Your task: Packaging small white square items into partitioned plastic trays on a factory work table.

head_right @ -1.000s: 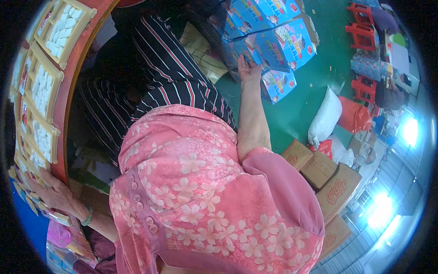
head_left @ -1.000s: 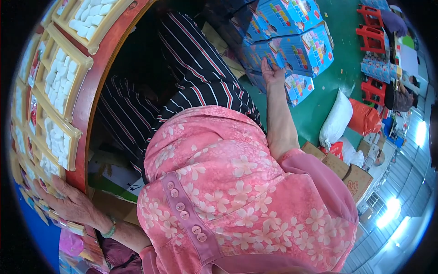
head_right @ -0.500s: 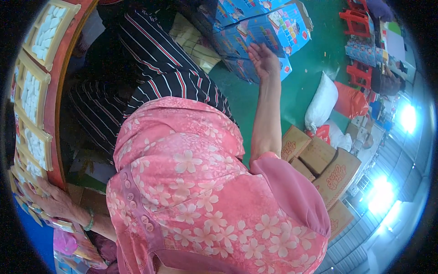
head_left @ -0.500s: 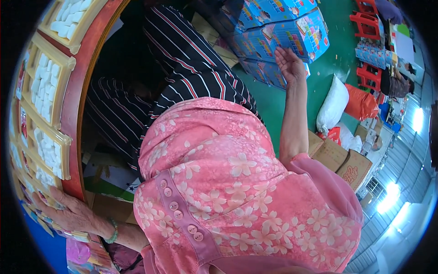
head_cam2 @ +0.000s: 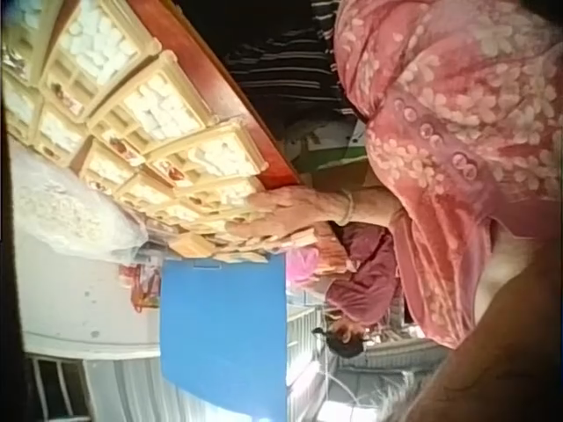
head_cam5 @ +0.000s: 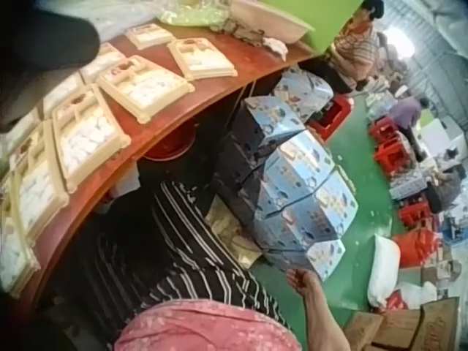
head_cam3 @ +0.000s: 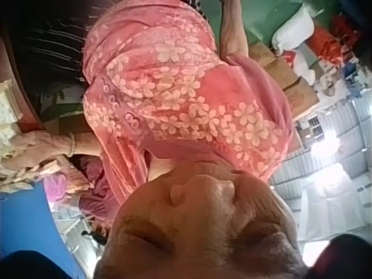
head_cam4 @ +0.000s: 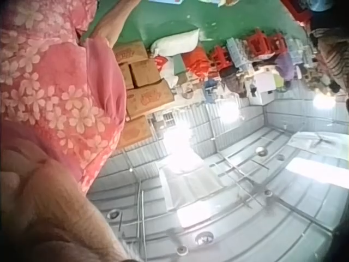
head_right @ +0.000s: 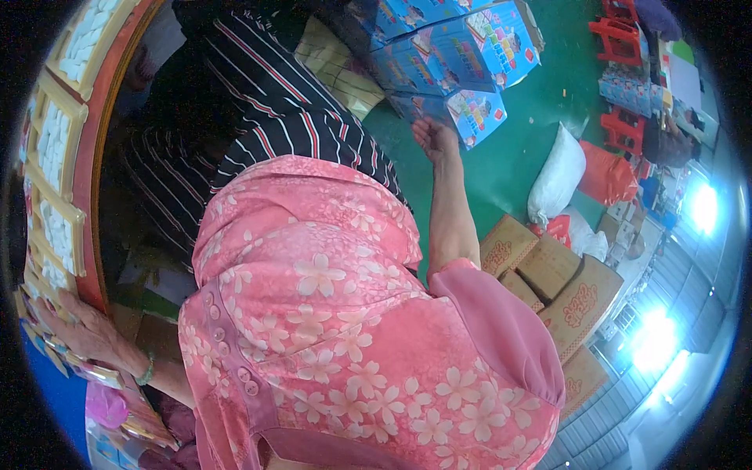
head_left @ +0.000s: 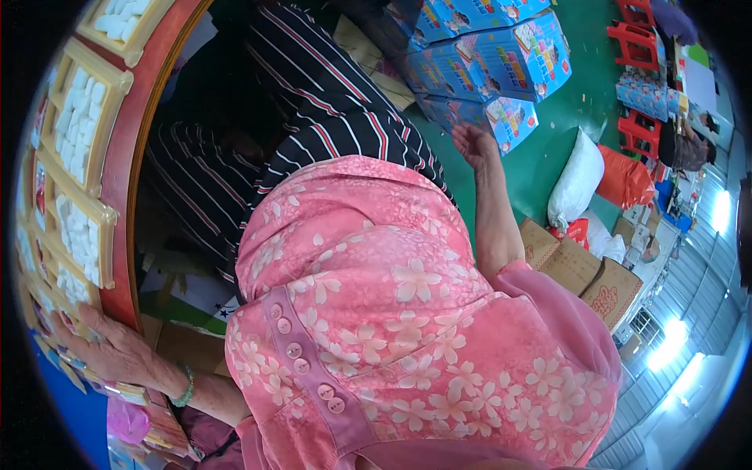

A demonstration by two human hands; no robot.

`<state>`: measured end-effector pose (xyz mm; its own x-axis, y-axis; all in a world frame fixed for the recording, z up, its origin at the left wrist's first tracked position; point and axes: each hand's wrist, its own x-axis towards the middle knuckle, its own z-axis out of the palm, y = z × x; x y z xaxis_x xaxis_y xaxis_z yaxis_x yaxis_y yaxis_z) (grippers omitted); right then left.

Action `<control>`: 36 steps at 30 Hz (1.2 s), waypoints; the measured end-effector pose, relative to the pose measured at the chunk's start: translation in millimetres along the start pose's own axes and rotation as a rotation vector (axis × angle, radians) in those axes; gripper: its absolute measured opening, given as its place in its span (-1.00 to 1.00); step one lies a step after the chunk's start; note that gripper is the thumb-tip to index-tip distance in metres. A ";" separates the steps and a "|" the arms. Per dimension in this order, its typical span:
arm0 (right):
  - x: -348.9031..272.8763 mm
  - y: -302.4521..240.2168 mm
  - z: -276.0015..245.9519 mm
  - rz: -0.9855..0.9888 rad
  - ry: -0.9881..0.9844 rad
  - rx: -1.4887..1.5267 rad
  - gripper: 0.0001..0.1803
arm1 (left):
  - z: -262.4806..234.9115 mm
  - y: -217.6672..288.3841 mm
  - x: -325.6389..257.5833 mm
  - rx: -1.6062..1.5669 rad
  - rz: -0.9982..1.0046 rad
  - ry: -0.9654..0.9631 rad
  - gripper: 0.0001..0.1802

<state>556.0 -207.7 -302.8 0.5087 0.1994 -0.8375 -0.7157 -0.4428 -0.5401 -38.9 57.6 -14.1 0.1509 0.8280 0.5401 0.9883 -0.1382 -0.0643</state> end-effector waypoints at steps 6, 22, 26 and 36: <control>46.1 58.2 -24.6 0.187 0.201 0.316 -0.58 | 6.6 0.8 5.4 -0.053 -0.026 -0.003 -0.40; 104.2 103.1 1.1 0.096 0.170 1.033 0.11 | 39.1 -62.0 16.1 -0.017 -0.098 -0.047 -0.24; 107.3 100.9 10.4 0.023 0.102 1.026 0.16 | 33.6 -60.6 18.9 -0.011 -0.075 -0.080 -0.25; 120.6 86.2 35.8 -0.115 0.083 1.416 0.24 | 30.6 -78.4 21.0 -0.023 -0.035 -0.089 -0.34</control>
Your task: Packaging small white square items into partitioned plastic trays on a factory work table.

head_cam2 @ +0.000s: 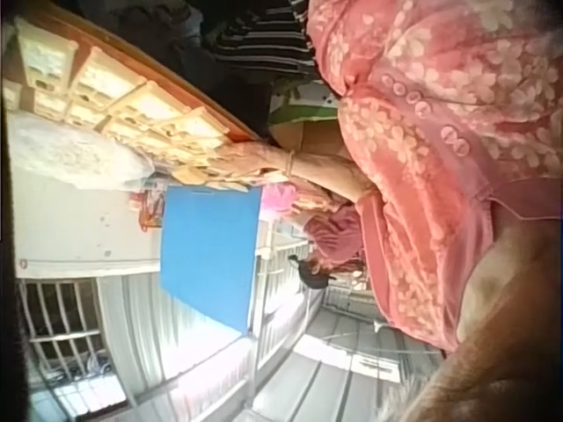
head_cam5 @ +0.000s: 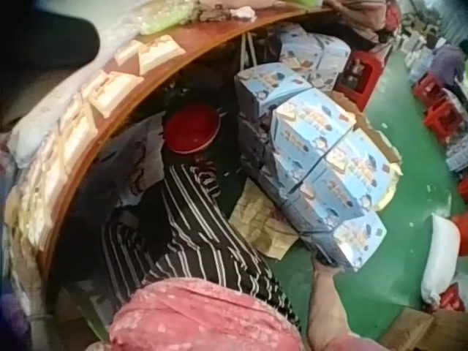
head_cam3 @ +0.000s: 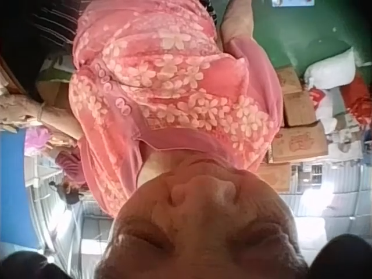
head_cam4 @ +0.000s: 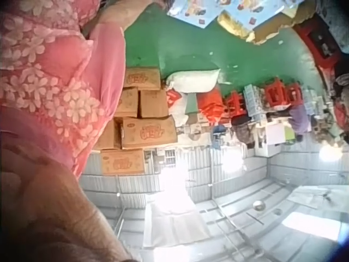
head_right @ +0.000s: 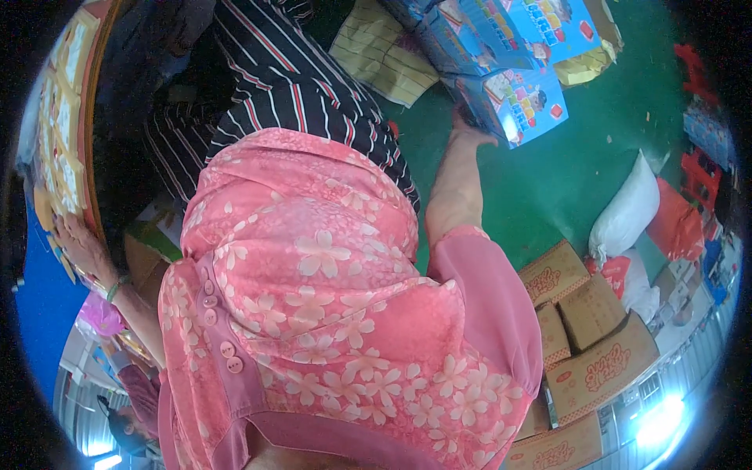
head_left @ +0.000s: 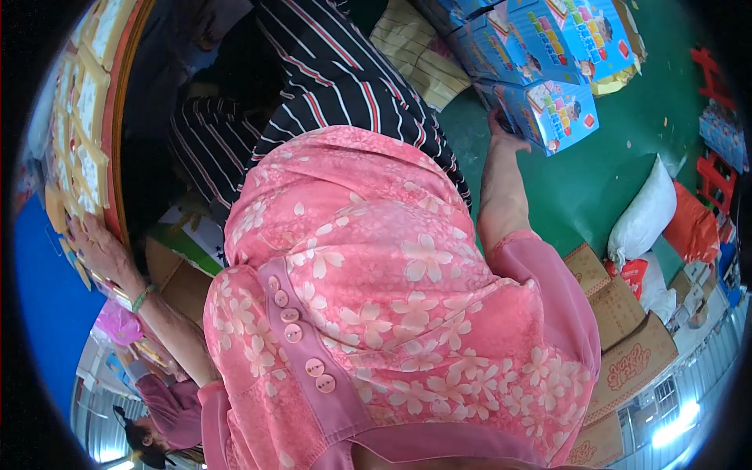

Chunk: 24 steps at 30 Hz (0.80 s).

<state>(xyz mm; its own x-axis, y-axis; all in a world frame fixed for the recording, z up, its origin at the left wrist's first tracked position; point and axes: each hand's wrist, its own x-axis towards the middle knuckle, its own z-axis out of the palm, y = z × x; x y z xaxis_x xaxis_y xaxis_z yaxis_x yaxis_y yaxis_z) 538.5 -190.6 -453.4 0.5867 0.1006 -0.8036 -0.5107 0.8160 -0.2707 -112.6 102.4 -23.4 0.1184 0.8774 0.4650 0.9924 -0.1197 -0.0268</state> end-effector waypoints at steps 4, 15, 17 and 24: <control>5.8 -2.2 -4.2 0.018 0.085 0.027 0.25 | 7.2 -1.0 4.1 -0.037 0.005 -0.011 -0.36; -3.3 -8.8 17.1 0.080 -0.189 -0.066 -0.16 | 20.8 -19.3 1.4 -0.043 0.008 0.018 -0.39; -0.5 -15.3 18.8 0.097 -0.246 -0.090 -0.17 | 17.0 -7.9 -1.0 -0.090 -0.038 0.005 -0.39; 4.7 -51.0 21.6 0.105 -0.238 -0.298 -0.30 | 14.6 -7.8 -5.3 -0.130 -0.034 0.030 -0.41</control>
<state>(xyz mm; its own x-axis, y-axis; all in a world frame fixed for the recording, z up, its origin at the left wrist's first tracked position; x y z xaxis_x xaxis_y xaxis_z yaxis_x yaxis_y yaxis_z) 580.9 -219.4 -431.9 0.6329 0.3321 -0.6995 -0.7152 0.5969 -0.3637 -120.6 105.5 -38.6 0.0816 0.8679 0.4900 0.9831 -0.1510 0.1038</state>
